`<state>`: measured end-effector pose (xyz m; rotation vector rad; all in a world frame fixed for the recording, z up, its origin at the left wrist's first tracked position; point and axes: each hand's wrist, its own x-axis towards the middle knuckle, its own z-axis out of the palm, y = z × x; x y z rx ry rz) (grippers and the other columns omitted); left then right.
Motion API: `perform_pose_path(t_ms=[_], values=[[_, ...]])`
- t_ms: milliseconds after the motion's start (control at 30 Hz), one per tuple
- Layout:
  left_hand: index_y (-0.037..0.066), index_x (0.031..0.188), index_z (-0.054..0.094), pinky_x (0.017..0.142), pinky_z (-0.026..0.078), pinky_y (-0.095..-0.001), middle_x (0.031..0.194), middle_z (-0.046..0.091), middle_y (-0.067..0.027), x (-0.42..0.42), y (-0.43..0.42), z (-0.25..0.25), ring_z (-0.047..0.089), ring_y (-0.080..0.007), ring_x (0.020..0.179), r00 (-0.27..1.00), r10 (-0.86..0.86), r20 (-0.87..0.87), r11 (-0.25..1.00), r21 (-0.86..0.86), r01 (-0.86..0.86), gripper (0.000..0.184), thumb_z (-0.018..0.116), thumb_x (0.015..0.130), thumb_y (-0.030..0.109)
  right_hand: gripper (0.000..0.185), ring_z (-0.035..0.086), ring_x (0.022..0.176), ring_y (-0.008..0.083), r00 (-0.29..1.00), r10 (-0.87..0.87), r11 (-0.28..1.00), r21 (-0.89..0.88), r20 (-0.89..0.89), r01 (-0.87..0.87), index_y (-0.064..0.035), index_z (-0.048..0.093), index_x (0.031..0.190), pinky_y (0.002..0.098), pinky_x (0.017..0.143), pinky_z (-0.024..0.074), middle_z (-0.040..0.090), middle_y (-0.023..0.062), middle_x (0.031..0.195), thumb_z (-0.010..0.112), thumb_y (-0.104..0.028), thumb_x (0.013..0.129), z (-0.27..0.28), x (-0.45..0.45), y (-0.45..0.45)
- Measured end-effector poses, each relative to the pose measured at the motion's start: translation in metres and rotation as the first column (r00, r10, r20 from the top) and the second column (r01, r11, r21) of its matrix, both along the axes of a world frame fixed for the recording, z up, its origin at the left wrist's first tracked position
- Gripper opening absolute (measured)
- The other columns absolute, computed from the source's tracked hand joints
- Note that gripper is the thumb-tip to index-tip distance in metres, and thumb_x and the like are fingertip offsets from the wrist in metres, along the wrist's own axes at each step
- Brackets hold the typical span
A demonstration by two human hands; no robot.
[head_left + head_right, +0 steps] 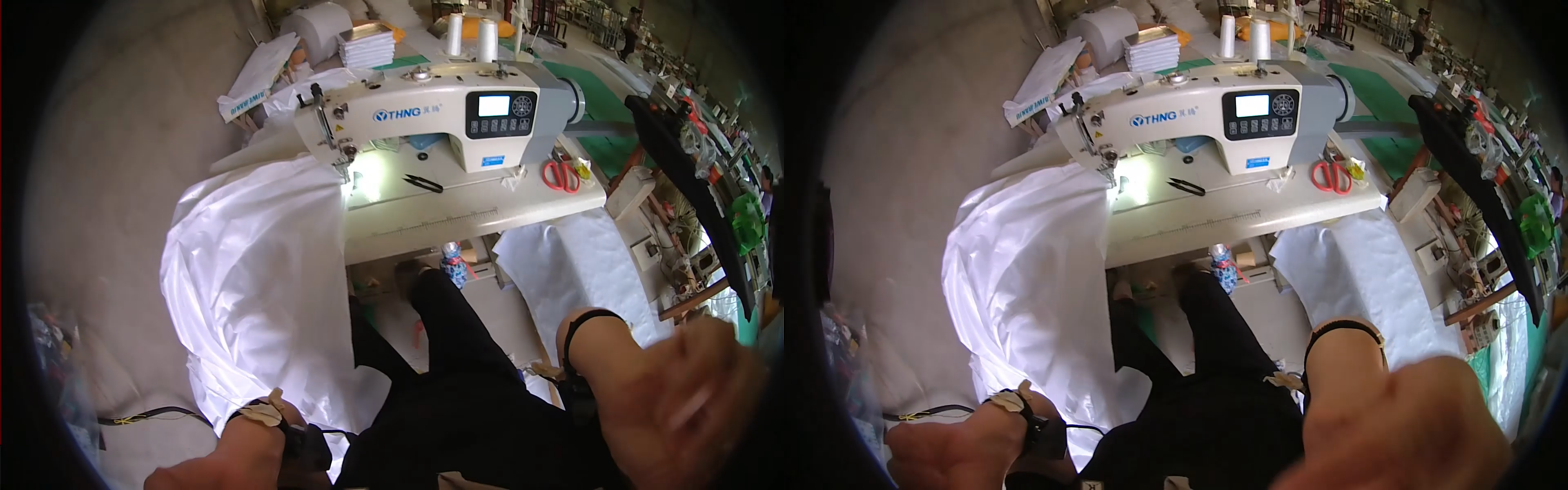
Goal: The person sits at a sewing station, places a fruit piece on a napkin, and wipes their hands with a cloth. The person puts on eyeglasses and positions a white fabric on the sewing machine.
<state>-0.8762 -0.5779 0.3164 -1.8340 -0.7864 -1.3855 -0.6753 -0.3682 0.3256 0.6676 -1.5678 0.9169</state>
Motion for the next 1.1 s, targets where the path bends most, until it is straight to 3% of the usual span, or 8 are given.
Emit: perform_pose_path(t_ms=[67,133,200,267,433,700,933,1100], values=[[0.035,0.141,0.023,0.058,0.053,-0.0371,0.117,0.057,-0.0096,-0.009,0.011,-0.010,0.056,-0.0177,0.060,0.999,0.048,0.010,0.995,0.082,-0.049,0.041,0.019,0.101,0.041,0.022,0.064,0.077,0.0196,0.999,-0.027,0.967,-0.253,-0.033,0.018,-0.0010,0.050,0.103,0.0306,0.072,0.0509,0.065,0.0123,0.090,0.056,0.007,0.083,-0.027,-0.021,0.001],[-0.006,0.091,0.052,0.064,0.052,-0.0303,0.091,0.062,-0.0117,-0.033,0.045,-0.031,0.062,-0.0219,0.063,0.840,0.250,0.482,0.931,0.118,-0.345,0.016,0.053,0.092,0.011,0.024,0.064,0.078,0.0194,0.984,0.039,0.772,-0.631,0.172,0.079,-0.0012,0.049,0.104,0.0305,0.073,0.0506,0.065,0.0123,0.091,0.055,0.010,0.083,-0.067,-0.061,-0.001],[-0.004,0.120,0.054,0.090,0.045,-0.0320,0.105,0.064,-0.0134,-0.083,0.053,-0.059,0.064,-0.0241,0.092,0.642,0.521,0.562,0.839,-0.474,-0.266,0.032,0.048,0.095,0.014,0.029,0.064,0.088,0.0188,0.808,0.238,0.872,-0.485,0.539,0.067,-0.0054,0.045,0.122,0.0321,0.073,0.0531,0.061,0.0122,0.103,0.052,-0.012,0.095,-0.142,-0.115,0.029],[0.003,0.128,0.052,0.094,0.043,-0.0301,0.118,0.060,-0.0191,-0.158,0.075,-0.115,0.056,-0.0247,0.113,0.527,0.744,0.410,0.594,-0.768,-0.239,0.038,0.051,0.094,0.020,0.050,0.061,0.098,0.0224,0.179,0.264,0.918,-0.304,0.948,0.255,-0.0042,0.040,0.129,0.0318,0.082,0.0517,0.059,0.0170,0.115,0.059,-0.030,0.091,-0.232,-0.162,0.037],[0.019,0.136,0.046,0.108,0.020,-0.0567,0.147,0.032,-0.0143,-0.251,0.073,-0.234,0.028,-0.0313,0.137,0.197,0.963,-0.183,-0.102,-0.926,-0.363,0.050,0.046,0.093,0.044,0.076,0.048,0.121,0.0248,0.139,0.536,0.841,-0.541,0.832,-0.008,0.0019,0.037,0.136,0.0351,0.101,0.0376,0.055,0.0151,0.123,0.069,-0.040,0.081,-0.325,-0.215,-0.011],[0.030,0.140,0.040,0.109,0.003,-0.0606,0.152,0.026,-0.0024,-0.324,0.084,-0.249,0.018,-0.0243,0.142,0.265,0.888,-0.377,-0.291,-0.904,-0.312,0.054,0.037,0.092,0.054,0.033,0.061,0.100,0.0165,-0.120,0.957,0.276,-0.956,0.264,0.099,-0.0003,0.058,0.118,0.0323,0.088,0.0493,0.063,0.0067,0.110,0.061,-0.018,0.090,-0.331,-0.253,-0.065],[0.030,0.142,0.038,0.109,0.003,-0.0595,0.153,0.023,-0.0021,-0.369,0.104,-0.242,0.016,-0.0235,0.142,0.351,0.846,-0.402,-0.289,-0.898,-0.332,0.056,0.038,0.091,0.055,0.037,0.063,0.096,0.0188,-0.215,0.935,0.284,-0.959,0.281,-0.020,0.0059,0.057,0.115,0.0314,0.085,0.0518,0.063,0.0102,0.108,0.060,-0.022,0.091,-0.301,-0.236,-0.042],[0.026,0.141,0.039,0.111,0.004,-0.0556,0.152,0.025,-0.0031,-0.351,0.074,-0.254,0.017,-0.0246,0.142,0.430,0.800,-0.420,-0.232,-0.875,-0.424,0.055,0.041,0.092,0.051,0.052,0.057,0.108,0.0192,-0.288,0.749,0.606,-0.793,0.596,-0.067,0.0033,0.054,0.121,0.0310,0.089,0.0485,0.056,0.0127,0.123,0.058,-0.039,0.091,-0.313,-0.218,-0.040]])
